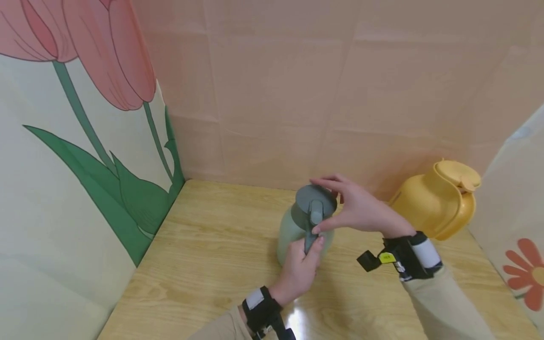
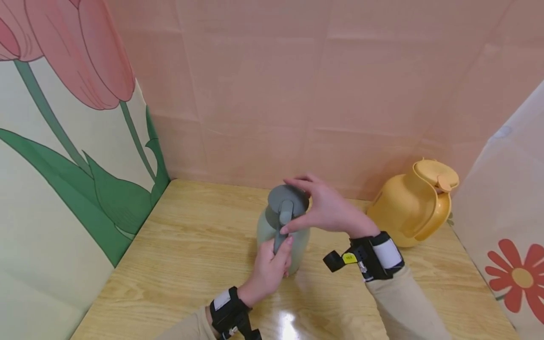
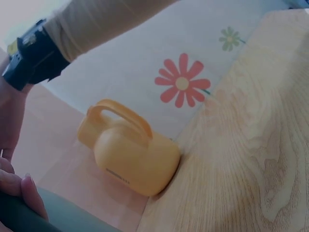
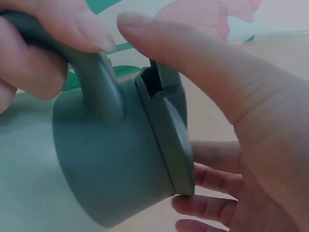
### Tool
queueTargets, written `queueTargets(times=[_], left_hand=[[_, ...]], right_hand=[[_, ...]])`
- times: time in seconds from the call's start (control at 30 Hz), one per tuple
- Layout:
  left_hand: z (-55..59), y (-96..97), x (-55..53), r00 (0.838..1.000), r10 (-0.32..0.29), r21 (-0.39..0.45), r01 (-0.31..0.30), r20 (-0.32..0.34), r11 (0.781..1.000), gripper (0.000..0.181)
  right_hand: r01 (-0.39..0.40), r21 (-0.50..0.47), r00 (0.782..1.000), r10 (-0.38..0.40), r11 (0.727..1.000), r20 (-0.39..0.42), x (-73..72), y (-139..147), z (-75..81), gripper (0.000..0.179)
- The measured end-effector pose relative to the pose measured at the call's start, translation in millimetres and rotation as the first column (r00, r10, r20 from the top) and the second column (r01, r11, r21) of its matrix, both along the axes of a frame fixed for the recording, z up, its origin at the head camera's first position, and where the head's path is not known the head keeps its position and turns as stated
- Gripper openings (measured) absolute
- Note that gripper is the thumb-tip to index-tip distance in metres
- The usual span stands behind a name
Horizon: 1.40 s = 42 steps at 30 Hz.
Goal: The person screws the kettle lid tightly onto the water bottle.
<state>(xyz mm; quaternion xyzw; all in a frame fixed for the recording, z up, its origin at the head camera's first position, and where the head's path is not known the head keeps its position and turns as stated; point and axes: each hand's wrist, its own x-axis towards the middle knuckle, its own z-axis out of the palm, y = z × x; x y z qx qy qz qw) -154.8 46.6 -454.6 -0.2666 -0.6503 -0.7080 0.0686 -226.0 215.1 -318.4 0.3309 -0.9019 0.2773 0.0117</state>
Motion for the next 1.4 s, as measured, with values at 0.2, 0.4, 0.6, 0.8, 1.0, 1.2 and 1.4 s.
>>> queueTargets(times=[0.2,0.4,0.6,0.8,1.0,1.2,1.4], left_hand=[[1.0,1.3,-1.8,1.000,-0.005,0.007,0.005,-0.016,1.000,0.046],[0.5,2.0,-0.8,1.000,-0.005,0.013,0.005,-0.014,1.000,0.046],[1.1,2.4,-0.3,1.000,0.000,0.008,0.000,-0.005,1.000,0.047],[0.7,1.7,0.2,1.000,-0.005,0.005,0.005,0.022,1.000,0.049],[2.7,-1.0,2.4,0.999,-0.021,0.009,0.021,0.031,1.000,0.041],[0.5,-18.2,1.3,1.000,0.012,-0.011,-0.012,-0.009,1.000,0.015],[0.3,-51.6,-16.8,0.968,0.251,-0.014,-0.251,-0.018,0.968,0.020]], right_hand=[[0.016,-0.011,1.000,-0.015,1.000,0.021,-3.9,-2,0.1,0.103],[0.037,-0.004,0.999,-0.037,0.999,0.035,-2.6,-5,-0.4,0.105],[0.063,-0.009,0.997,-0.062,0.998,0.050,-0.2,-6,-1.1,0.105],[0.075,-0.028,0.997,-0.074,0.997,0.024,2.0,-5,-7.0,0.104],[0.103,-0.039,0.995,-0.104,0.994,-0.008,8.7,-3,-13.3,0.100],[0.212,-0.032,0.977,-0.212,0.977,0.002,26.8,-2,-8.7,0.097],[0.310,-0.015,0.947,-0.308,0.951,0.089,48.9,6,-1.1,0.056]])
